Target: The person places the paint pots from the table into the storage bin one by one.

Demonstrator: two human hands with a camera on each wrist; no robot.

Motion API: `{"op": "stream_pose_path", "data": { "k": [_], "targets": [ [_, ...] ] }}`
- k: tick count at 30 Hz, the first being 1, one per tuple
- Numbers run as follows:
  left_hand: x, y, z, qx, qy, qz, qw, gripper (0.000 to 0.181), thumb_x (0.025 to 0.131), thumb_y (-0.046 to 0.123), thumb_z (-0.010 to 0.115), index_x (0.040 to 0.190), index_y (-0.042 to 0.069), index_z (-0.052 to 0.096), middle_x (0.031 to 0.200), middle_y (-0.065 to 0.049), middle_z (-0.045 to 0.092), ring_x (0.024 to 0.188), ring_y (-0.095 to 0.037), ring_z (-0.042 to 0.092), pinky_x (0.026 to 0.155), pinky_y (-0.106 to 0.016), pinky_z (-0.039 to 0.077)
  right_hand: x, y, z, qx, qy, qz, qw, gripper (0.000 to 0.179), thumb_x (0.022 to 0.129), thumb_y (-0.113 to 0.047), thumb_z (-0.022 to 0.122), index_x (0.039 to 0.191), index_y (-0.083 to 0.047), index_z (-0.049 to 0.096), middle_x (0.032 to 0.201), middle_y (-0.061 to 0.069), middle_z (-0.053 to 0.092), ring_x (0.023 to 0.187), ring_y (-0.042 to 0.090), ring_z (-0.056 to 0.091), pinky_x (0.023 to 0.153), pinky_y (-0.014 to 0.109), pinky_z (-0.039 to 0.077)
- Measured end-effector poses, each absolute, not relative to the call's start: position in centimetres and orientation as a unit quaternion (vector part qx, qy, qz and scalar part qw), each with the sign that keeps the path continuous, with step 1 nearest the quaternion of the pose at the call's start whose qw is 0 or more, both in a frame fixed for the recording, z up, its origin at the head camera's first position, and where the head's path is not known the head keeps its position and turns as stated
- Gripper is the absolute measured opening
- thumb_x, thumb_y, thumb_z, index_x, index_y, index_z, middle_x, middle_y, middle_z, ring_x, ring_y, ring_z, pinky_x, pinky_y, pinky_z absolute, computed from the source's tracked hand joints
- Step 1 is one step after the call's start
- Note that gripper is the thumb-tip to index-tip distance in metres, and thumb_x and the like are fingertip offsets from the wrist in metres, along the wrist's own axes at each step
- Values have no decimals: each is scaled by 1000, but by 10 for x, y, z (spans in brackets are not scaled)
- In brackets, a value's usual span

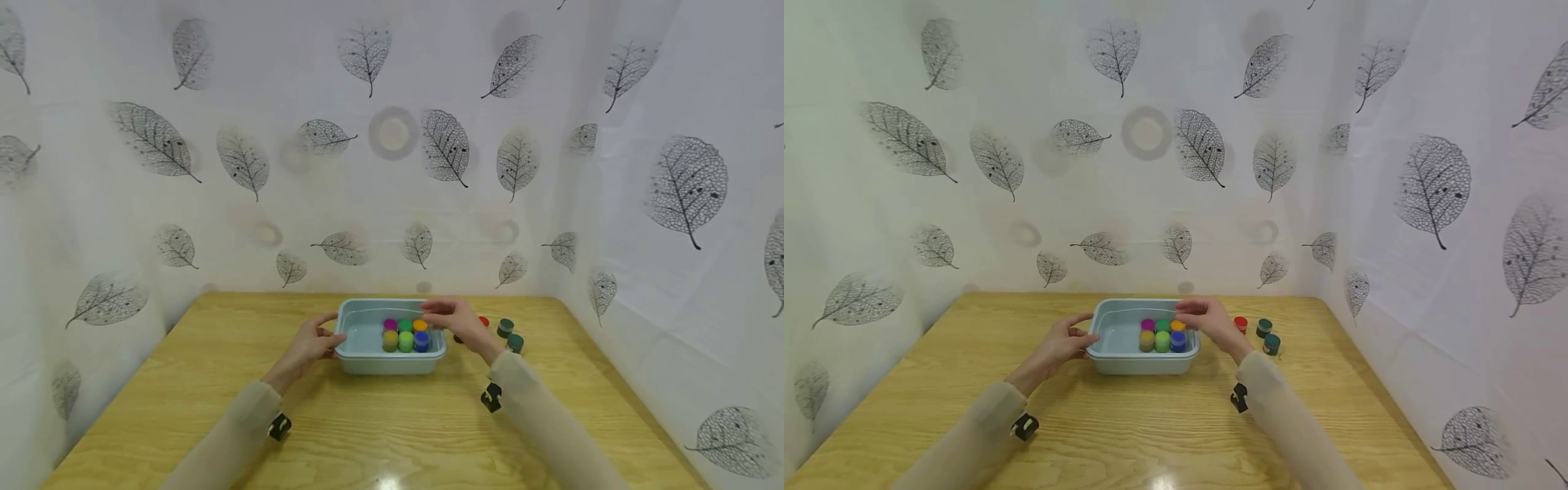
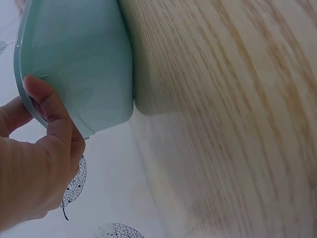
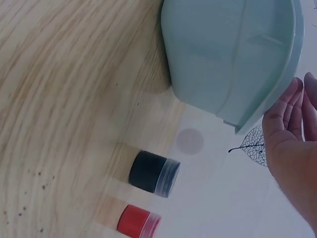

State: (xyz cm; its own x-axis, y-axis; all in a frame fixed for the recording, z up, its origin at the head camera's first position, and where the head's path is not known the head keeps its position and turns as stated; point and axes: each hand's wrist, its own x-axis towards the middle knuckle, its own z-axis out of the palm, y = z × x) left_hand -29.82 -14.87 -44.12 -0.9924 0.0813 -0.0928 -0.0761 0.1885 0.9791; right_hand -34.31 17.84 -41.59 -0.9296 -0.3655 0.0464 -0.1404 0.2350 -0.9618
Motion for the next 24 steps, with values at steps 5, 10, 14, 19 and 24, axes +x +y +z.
{"op": "stream_pose_path", "data": {
  "k": [5, 10, 14, 19, 24],
  "targets": [
    [-298, -149, -441, -3, 770, 636, 57, 63, 90, 4, 68, 147, 5, 41, 86, -11, 59, 62, -15, 61, 62, -32, 58, -345, 188, -418, -140, 791, -590, 84, 44, 93, -17, 68, 130, 5, 57, 130, 24, 60, 113, 35, 62, 89, 34, 57],
    [-299, -148, -441, 1, 773, 632, 54, 63, 91, 4, 68, 147, 5, 41, 87, -11, 60, 63, -15, 62, 64, -34, 59, -346, 198, -422, -130, 797, -585, 77, 42, 94, -16, 66, 130, 4, 58, 130, 24, 60, 106, 26, 65, 94, 45, 54],
    [-298, -148, -442, 2, 771, 634, 53, 63, 91, 4, 68, 147, 4, 40, 87, -12, 60, 63, -15, 62, 62, -32, 58, -345, 206, -425, -125, 802, -580, 70, 41, 94, -18, 67, 129, 2, 59, 127, 22, 62, 106, 28, 64, 95, 53, 51],
    [-294, -147, -435, 6, 769, 637, 55, 64, 91, 3, 67, 148, 0, 38, 86, -11, 60, 61, -13, 61, 60, -31, 58, -337, 219, -425, -125, 798, -584, 80, 43, 95, -16, 65, 132, 4, 56, 130, 24, 59, 111, 32, 62, 99, 51, 50],
    [-296, -148, -440, 8, 772, 633, 56, 64, 92, 2, 66, 148, -2, 36, 87, -14, 60, 62, -15, 61, 60, -30, 57, -337, 239, -435, -129, 809, -567, 82, 44, 94, -19, 67, 131, 3, 57, 132, 26, 58, 112, 33, 62, 94, 41, 54]
  ]
}}
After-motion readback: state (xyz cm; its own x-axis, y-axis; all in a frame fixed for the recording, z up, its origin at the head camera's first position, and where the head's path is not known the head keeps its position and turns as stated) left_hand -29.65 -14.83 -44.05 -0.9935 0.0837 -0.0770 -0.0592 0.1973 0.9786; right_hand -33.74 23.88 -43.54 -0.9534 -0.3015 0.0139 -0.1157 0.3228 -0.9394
